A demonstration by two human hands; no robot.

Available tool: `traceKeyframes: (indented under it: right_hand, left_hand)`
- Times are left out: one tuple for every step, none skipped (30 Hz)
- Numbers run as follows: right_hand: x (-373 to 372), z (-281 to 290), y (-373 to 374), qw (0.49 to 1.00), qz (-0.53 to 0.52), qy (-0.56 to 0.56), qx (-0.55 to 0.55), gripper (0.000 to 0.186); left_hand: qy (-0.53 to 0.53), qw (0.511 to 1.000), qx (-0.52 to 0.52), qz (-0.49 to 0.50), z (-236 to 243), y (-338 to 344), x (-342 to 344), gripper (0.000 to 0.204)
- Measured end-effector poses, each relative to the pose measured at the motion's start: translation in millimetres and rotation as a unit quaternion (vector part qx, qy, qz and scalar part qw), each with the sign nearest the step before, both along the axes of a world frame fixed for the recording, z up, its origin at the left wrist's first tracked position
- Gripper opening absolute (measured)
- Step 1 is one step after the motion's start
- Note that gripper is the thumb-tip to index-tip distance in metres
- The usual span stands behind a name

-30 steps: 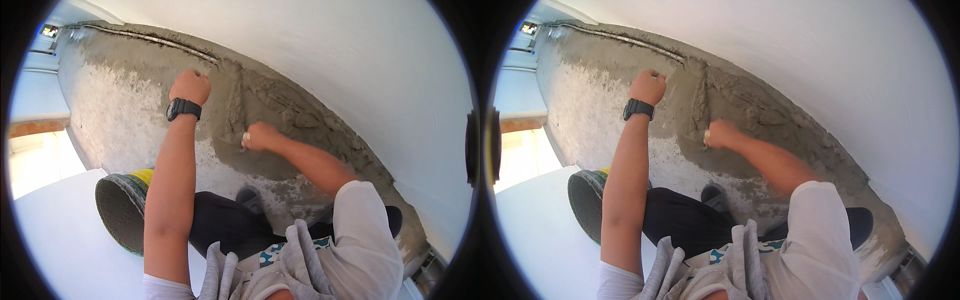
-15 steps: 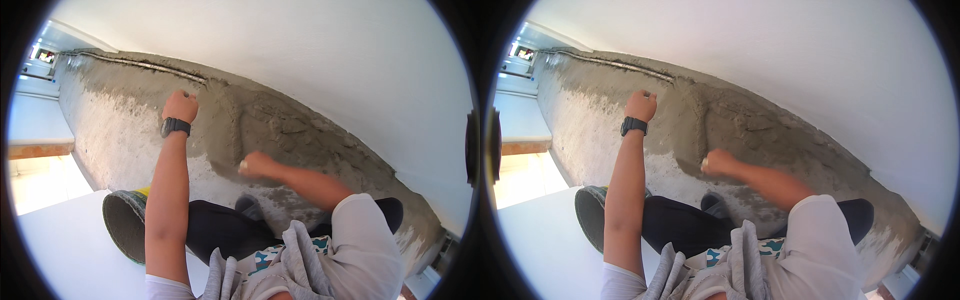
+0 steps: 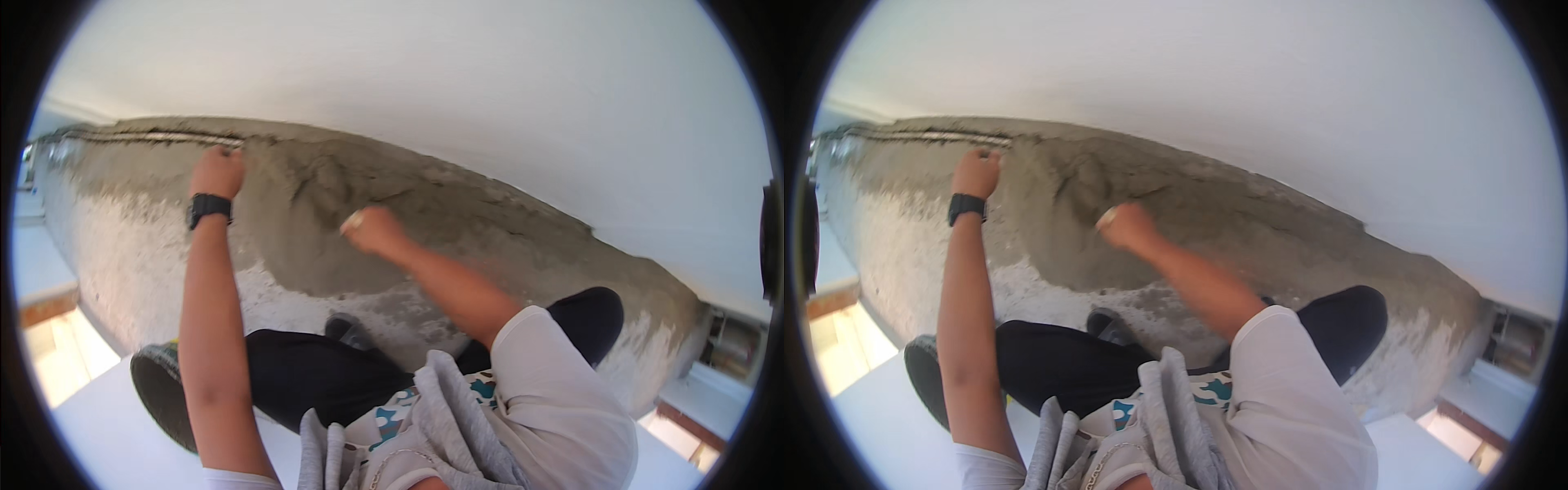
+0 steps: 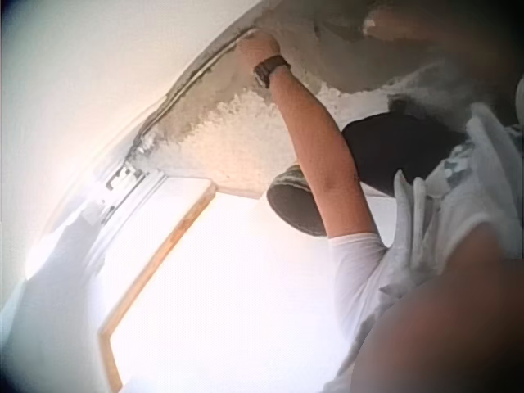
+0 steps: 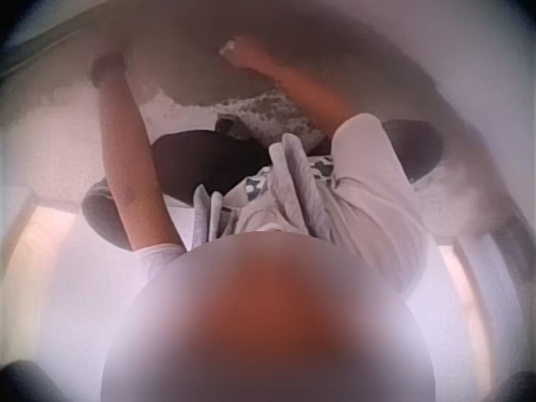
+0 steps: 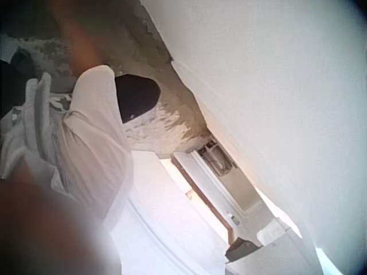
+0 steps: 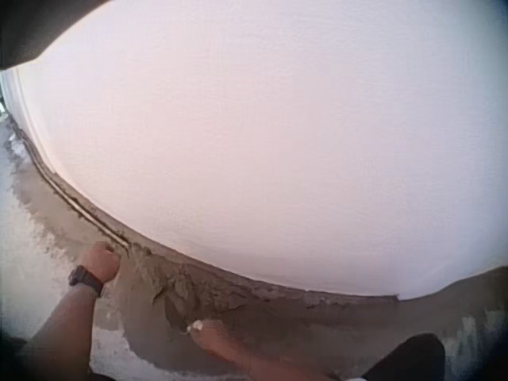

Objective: The person scoops cement from a bucket and applies it to the lower part of a wall using a trowel. They repeatedly smooth the cement along the wall's base, working along a linear section.

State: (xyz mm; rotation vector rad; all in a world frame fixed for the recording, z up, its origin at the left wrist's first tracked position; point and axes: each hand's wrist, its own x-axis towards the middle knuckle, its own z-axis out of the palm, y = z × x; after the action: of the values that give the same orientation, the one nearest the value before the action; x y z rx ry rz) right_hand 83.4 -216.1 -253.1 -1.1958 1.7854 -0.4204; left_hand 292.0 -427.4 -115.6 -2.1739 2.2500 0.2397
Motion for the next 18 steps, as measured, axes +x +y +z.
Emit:
traceKeyframes:
  right_hand:
    - [16.1,4.0,13.9,0.997,0.025,-0.028,0.063,0.037]
    - [26.2,7.7,33.0,0.996,0.073,-0.038,0.043,0.036]
    - [36.1,7.4,44.1,0.988,0.145,-0.031,0.043,0.036]
    - [41.9,4.3,54.6,0.991,0.127,-0.01,0.049,0.037]
    - [45.0,-1.1,62.0,0.991,0.12,-0.001,0.058,0.037]
    - [40.0,-10.5,65.1,0.995,0.077,-0.012,0.059,0.037]
    - [33.0,-20.8,65.7,0.996,0.045,-0.031,0.067,0.037]
    - [28.5,-30.5,64.2,0.996,0.014,-0.058,0.069,0.037]
    - [18.4,-40.7,62.5,0.997,-0.011,-0.05,0.056,0.038]
    - [5.8,-49.9,59.8,0.997,-0.036,-0.047,0.056,0.038]
    - [-13.6,-57.0,63.1,0.996,-0.031,-0.078,-0.018,0.037]
    - [-33.2,-60.6,66.8,0.995,-0.052,-0.073,0.036,0.037]
    - [-49.2,-62.0,70.2,0.998,-0.07,0.004,0.002,0.038]
    - [-69.9,-61.1,76.3,0.997,-0.063,0.039,0.017,0.041]
    - [-87.4,-57.2,86.5,0.997,-0.066,0.036,0.007,0.043]
    - [-103.9,-52.0,95.1,0.997,-0.073,0.034,0.015,0.045]
    - [-118.8,-45.3,104.0,0.996,-0.081,0.04,0.018,0.048]
    - [-127.9,-38.5,112.9,0.992,-0.099,0.047,0.057,0.05]
  left_hand:
    - [-0.002,1.0,-0.013,-0.02,-2.1,-2.1,-7.8,0.043]
    - [-0.002,0.999,-0.004,-0.045,-4.3,-3.2,-15.6,0.044]
    - [-0.006,0.998,-0.005,-0.067,-7.1,-5.3,-26.1,0.046]
    - [0.013,0.997,0.015,-0.075,-10.1,-4.7,-35.2,0.046]
    - [0.025,0.996,0.034,-0.074,-11.2,-4.2,-42.9,0.046]
    - [0.028,0.997,0.056,-0.052,-12.9,-3.7,-50.7,0.045]
    - [0.017,0.995,0.053,-0.085,-14.0,-2.1,-57.6,0.044]
    - [-0.003,0.994,0.054,-0.098,-14.5,-2.1,-65.5,0.043]
    - [-0.023,0.993,0.05,-0.107,-13.9,-2.0,-72.1,0.043]
    - [-0.031,0.992,0.061,-0.104,-12.9,-0.9,-78.2,0.043]
    - [-0.034,0.993,0.051,-0.096,-11.0,-0.2,-83.5,0.043]
    - [-0.035,0.993,0.064,-0.089,-8.9,1.5,-89.0,0.042]
    - [-0.03,0.994,0.058,-0.085,-7.5,3.1,-95.2,0.042]
    - [-0.032,0.994,0.068,-0.083,-5.0,4.6,-100.1,0.042]
    - [-0.033,0.993,0.075,-0.08,-3.1,6.8,-105.4,0.042]
    - [-0.03,0.993,0.082,-0.081,-0.5,8.1,-109.9,0.041]
    - [-0.03,0.993,0.088,-0.074,2.1,9.5,-113.7,0.041]
    - [-0.026,0.993,0.097,-0.069,3.6,11.2,-117.0,0.042]
